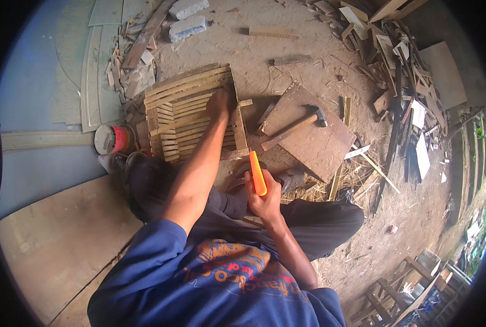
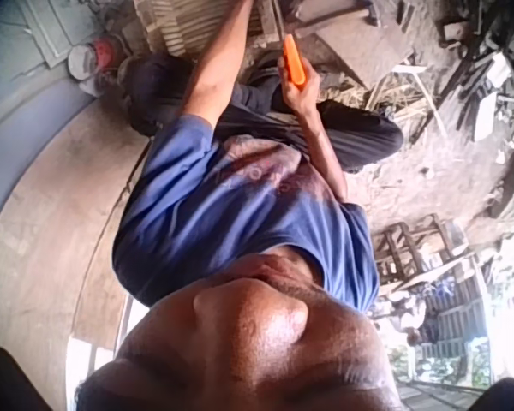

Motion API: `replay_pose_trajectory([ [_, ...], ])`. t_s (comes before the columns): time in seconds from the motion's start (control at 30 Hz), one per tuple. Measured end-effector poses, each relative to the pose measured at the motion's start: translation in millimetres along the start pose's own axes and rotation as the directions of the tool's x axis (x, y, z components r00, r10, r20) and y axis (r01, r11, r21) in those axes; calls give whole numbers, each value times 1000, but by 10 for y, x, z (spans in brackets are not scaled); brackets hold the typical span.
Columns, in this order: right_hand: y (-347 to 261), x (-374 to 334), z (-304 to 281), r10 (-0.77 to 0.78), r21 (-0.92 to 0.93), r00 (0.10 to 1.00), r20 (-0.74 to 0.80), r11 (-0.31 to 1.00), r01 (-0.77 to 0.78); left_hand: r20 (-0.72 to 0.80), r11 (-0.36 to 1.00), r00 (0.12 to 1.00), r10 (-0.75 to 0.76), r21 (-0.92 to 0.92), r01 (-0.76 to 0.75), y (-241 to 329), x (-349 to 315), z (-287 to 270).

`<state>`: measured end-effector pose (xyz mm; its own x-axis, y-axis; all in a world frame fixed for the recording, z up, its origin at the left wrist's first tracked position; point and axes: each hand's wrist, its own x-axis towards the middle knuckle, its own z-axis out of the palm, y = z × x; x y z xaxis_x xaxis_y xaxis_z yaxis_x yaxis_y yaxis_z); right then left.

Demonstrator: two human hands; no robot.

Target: The person sits on the floor and assembles a rectangular bamboo structure. They use a hammer to drive nails into the bamboo slats and a hand saw to trim the ends of the slats flush with the frame.

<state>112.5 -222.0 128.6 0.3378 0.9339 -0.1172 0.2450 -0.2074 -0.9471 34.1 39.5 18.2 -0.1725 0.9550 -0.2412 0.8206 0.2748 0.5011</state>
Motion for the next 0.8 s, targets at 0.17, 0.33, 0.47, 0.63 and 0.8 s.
replay_pose_trajectory([
  [0.17, 15, -186, 25, 67, 6, 997, 38, 998, -67, -58, 995, 994, 95, -11, -96, -115, 46, 111],
  [0.33, -69, -383, -24, 73, 2, 997, 10, 997, -73, -120, 994, 987, 104, -24, -107, -184, 80, 178],
  [0.47, 2, 91, 34, 85, 12, 996, -5, 996, -85, -8, 994, 997, 70, 84, -70, -30, 15, 102],
  [0.63, 1, -294, 6, 44, 34, 997, 59, 998, -46, -202, 990, 970, 138, 42, -132, -384, 208, 415],
  [0.8, 113, -416, -51, 72, 147, 997, -12, 987, -69, -108, 997, 992, 59, 62, -52, -144, 81, 242],
])
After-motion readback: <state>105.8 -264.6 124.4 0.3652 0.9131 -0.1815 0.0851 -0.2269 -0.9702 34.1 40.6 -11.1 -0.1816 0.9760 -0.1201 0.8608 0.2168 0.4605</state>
